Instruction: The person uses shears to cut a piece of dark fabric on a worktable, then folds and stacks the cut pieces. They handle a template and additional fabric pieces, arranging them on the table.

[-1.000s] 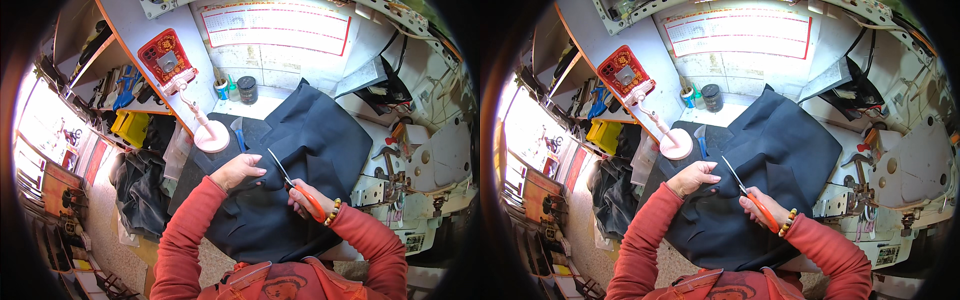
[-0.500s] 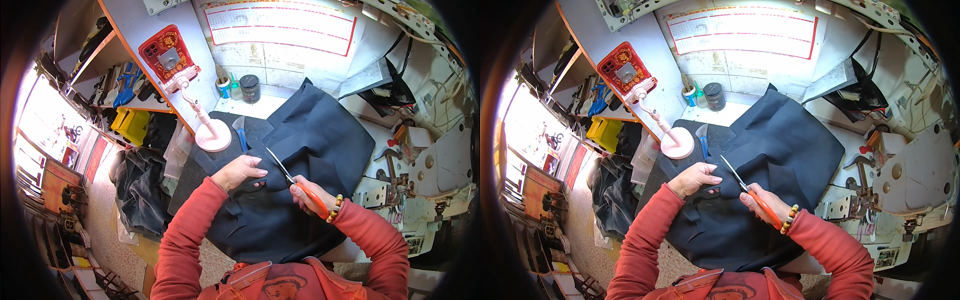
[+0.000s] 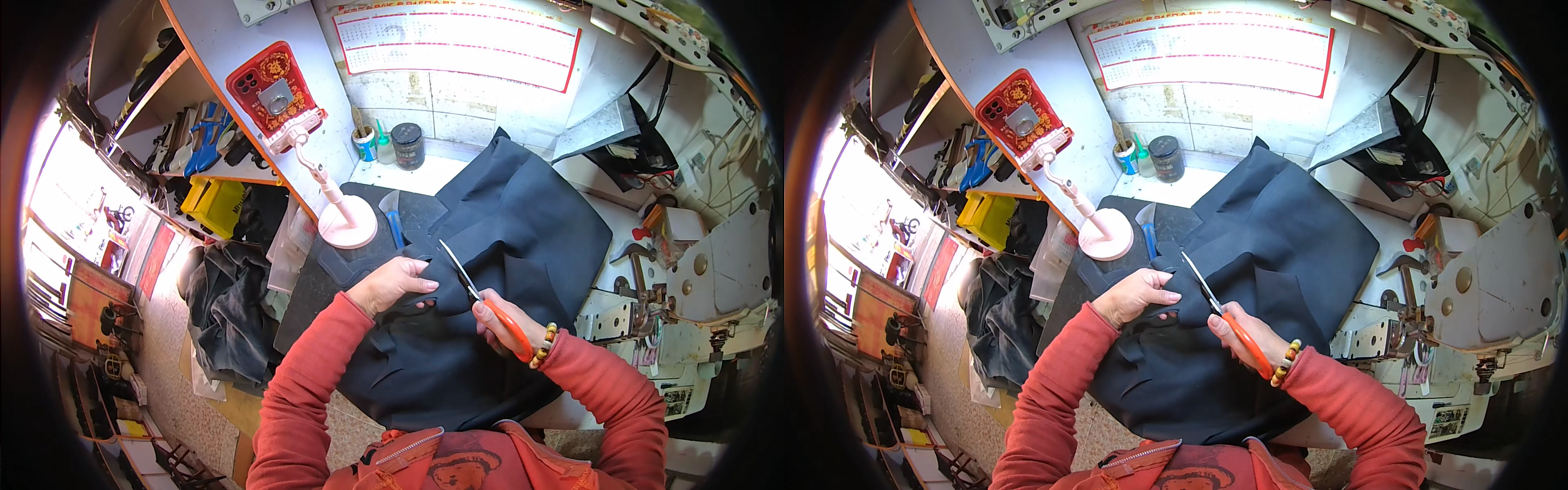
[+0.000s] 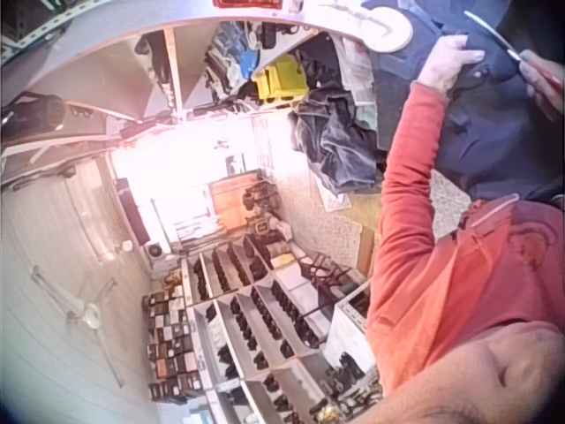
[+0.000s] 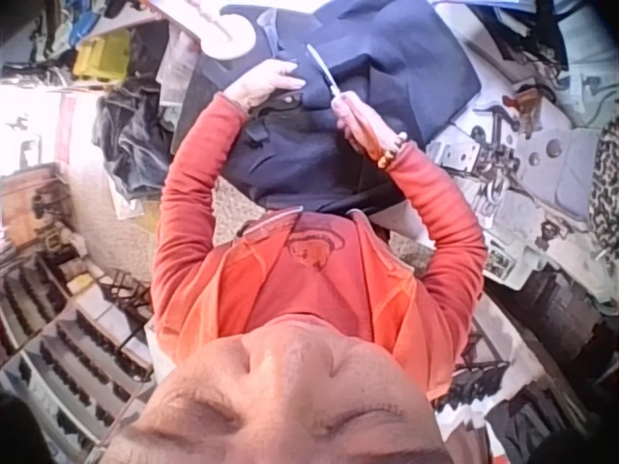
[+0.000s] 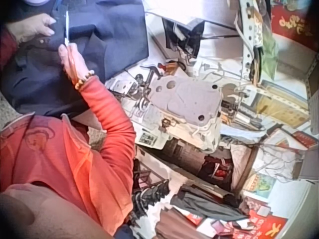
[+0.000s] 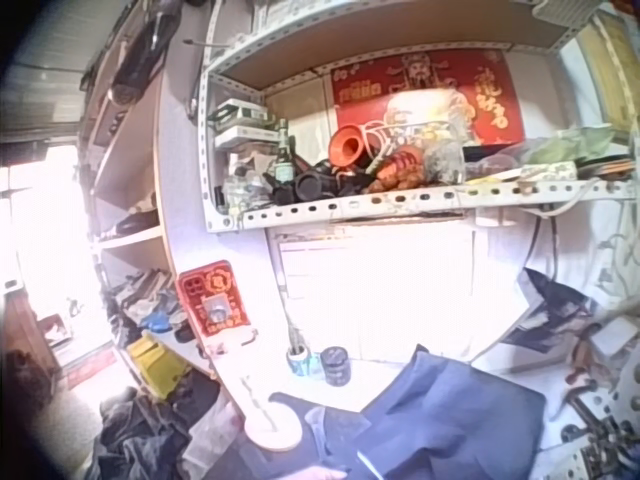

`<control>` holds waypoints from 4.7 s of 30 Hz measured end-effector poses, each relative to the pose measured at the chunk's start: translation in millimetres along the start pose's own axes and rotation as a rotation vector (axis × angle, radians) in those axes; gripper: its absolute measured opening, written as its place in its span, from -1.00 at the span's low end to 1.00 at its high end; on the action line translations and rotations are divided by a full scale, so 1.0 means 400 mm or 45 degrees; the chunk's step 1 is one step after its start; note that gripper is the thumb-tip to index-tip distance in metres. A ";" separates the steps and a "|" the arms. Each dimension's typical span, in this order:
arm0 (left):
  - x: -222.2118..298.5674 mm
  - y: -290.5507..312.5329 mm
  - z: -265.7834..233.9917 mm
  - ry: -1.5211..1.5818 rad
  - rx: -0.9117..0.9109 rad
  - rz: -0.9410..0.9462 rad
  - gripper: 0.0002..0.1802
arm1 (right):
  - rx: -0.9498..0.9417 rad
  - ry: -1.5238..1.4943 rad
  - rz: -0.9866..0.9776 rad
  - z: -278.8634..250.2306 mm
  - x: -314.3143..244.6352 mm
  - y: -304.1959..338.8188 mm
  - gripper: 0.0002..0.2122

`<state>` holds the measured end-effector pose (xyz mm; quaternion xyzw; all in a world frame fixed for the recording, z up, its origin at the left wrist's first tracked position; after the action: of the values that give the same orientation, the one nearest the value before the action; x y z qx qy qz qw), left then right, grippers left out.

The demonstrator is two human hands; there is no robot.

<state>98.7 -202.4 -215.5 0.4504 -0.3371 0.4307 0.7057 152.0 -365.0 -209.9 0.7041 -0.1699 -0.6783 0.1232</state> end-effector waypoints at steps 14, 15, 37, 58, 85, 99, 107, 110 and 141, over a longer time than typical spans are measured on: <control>-0.009 -0.002 0.009 0.017 -0.044 -0.008 -0.83 | 0.121 0.085 -0.058 0.016 -0.023 0.016 -0.52; -0.008 -0.003 0.008 0.012 -0.037 0.001 -0.82 | 0.141 0.093 -0.062 0.015 -0.025 0.018 -0.51; 0.139 0.172 0.132 0.434 0.313 0.778 -0.72 | 0.288 -0.554 -0.455 0.049 -0.075 0.140 -0.64; 0.037 0.207 0.302 -0.082 0.133 0.709 -0.30 | 0.151 -0.294 -0.481 0.122 -0.122 0.165 -0.58; 0.135 0.259 0.248 -0.491 0.724 0.990 -0.27 | 0.029 -0.409 -0.389 0.228 -0.090 0.135 -0.32; 0.136 0.260 0.247 -0.422 0.766 1.071 -0.21 | 0.241 -0.286 -0.404 0.215 -0.070 0.160 -0.50; 0.147 0.240 0.280 -0.379 0.544 1.062 -0.12 | 0.227 -0.209 -0.444 0.211 -0.077 0.162 -0.45; 0.138 0.218 0.304 -0.325 0.400 1.059 -0.13 | 0.228 -0.149 -0.516 0.199 -0.100 0.163 -0.39; 0.119 0.209 0.331 -0.218 0.332 1.054 -0.10 | 0.164 -0.296 -0.473 0.221 -0.091 0.163 -0.30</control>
<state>30.1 -292.0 -96.8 0.3969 -0.4891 0.6771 0.3806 58.2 -404.5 -154.6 0.6468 -0.0932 -0.7538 -0.0694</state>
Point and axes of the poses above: each hand's wrist, its own y-axis away from the middle knuckle, its own z-axis out of the palm, x = y × z, the point moved 9 cm from there along -y, towards the middle knuckle, and after that the axes turned 12 degrees about -x, right-handed, at the moved point
